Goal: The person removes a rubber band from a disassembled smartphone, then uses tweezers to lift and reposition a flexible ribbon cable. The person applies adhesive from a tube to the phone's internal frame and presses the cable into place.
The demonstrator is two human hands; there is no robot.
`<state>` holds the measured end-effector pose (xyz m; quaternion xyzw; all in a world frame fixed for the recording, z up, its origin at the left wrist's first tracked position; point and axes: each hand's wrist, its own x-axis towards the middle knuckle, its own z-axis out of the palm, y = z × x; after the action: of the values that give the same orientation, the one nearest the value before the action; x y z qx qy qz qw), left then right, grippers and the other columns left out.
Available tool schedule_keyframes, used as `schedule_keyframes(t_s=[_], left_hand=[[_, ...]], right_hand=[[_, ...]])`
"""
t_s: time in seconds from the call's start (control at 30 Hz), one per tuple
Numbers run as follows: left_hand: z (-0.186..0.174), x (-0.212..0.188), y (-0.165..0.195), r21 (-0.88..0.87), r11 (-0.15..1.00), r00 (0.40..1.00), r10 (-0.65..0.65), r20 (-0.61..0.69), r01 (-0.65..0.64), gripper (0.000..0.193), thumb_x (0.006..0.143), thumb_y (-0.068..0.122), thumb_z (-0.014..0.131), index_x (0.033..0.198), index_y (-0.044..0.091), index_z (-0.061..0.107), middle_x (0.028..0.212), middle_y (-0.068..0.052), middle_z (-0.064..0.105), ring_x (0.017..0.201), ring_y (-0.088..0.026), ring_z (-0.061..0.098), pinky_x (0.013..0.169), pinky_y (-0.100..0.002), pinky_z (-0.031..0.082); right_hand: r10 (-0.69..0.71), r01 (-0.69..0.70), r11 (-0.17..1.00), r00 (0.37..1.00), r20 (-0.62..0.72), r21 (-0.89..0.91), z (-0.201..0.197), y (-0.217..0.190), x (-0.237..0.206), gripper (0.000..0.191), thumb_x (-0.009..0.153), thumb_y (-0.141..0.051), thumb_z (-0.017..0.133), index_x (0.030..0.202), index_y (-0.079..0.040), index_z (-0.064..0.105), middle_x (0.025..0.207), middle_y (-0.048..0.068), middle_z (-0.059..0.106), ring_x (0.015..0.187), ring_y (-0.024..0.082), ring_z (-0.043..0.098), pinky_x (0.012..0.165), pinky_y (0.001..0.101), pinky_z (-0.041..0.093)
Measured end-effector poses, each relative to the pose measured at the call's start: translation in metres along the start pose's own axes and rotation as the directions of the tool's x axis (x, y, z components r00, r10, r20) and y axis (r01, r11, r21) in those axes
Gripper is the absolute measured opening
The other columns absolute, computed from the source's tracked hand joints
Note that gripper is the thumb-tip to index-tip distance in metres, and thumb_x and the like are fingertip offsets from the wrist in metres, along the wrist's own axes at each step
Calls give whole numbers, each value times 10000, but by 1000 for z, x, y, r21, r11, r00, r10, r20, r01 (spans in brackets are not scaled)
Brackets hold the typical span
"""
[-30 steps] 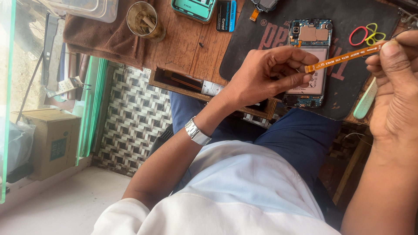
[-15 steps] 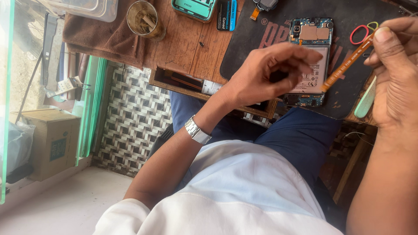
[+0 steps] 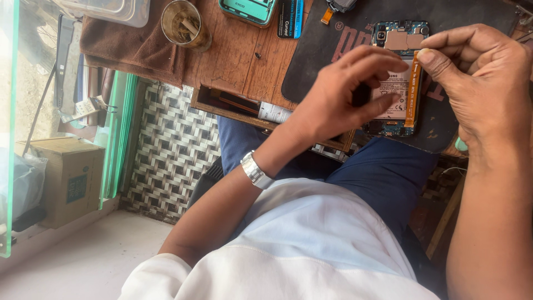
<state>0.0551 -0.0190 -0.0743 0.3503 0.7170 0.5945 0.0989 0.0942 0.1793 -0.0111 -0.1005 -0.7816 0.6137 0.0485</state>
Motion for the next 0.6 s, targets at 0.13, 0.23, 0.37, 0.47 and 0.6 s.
schedule_keyframes(t_s=[0.13,0.23,0.37,0.47,0.6], left_hand=[[11,2,1,287,944,984,175,-21,-162,442,984,261,778,1383,169,610,1391,-58,552,1229,-234,598,1073,-336,550],[19,0,0,401,897,982,187,32,-185,438,1011,315,745,1402,169,613,1420,-51,531,1251,-255,541,1095,-358,528],[22,-3,1,509,835,977,196,79,-209,390,1030,331,705,1371,155,639,1431,-56,531,1265,-264,518,1095,-390,508],[21,-4,3,541,818,979,192,68,-198,390,1009,344,700,1346,154,658,1414,-45,531,1278,-276,505,1107,-433,491],[18,-3,6,548,813,979,190,67,-195,403,1011,361,692,1353,151,654,1429,-30,521,1303,-264,495,1104,-415,484]], right_hand=[[32,-32,999,999,-12,-14,2,1,3,107,975,-5,740,1065,-33,690,918,44,723,805,43,684,734,163,556],[-42,42,999,999,6,-10,2,5,3,102,1016,11,742,1096,-15,685,965,56,727,867,48,693,808,164,569],[-50,50,999,999,-16,-2,2,9,1,111,1012,15,747,1091,-15,674,984,56,727,877,47,691,822,167,573],[-37,37,999,999,-38,8,4,9,1,122,1007,3,756,1090,-20,670,996,50,727,879,48,690,825,169,573],[18,-18,1000,996,-83,-5,9,6,-2,133,987,-32,766,1075,-40,667,973,26,717,853,45,679,798,171,571]])
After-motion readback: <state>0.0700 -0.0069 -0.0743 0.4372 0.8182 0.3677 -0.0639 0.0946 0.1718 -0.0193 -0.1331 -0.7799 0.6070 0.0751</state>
